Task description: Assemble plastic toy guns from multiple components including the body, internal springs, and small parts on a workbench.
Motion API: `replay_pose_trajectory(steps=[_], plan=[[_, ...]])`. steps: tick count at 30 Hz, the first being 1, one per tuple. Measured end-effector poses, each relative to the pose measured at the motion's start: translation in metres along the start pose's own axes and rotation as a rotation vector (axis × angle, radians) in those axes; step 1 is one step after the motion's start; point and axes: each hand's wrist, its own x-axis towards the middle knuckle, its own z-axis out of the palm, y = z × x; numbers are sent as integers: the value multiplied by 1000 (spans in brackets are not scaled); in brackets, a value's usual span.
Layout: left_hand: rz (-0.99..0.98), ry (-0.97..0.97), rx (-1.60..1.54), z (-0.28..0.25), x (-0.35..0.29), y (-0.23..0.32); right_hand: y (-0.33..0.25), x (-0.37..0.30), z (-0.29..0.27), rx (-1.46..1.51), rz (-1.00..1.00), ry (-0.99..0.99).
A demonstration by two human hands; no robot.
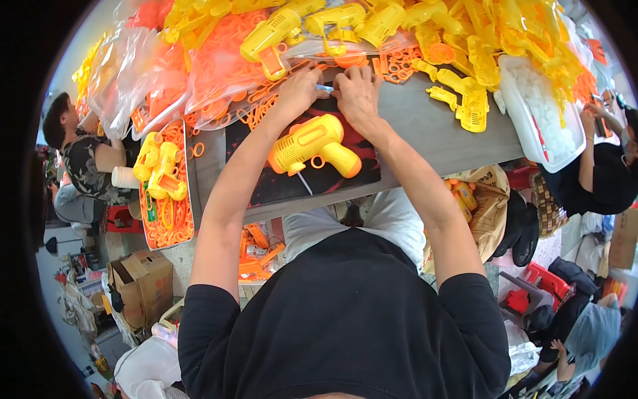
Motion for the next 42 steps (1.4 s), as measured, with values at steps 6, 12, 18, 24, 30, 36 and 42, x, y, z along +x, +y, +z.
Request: replay_pose_trajectory(steps=[6,12,18,24,30,36,42], plan=[[19,-14,-33,-2,2,-12,3,2,-1,31,21,101],[-45,-269,-573,-35,-20,-15,20,2,-40,423,-61,-84],[-115,-504,-1366,-65,-69,13,-13,-5,-98,1707,506,-733],[-5,303,-365,-42,-137,22,10,-34,-113,1228,530,-434],[111,321,-249,-30,-129,39,11,-44,-109,1208,582,-311],[145,319,-229,-25,-123,37,20,-50,-116,1055,566,-249],[175,416,-279,-17,-124,35,22,-45,-109,948,529,-289]])
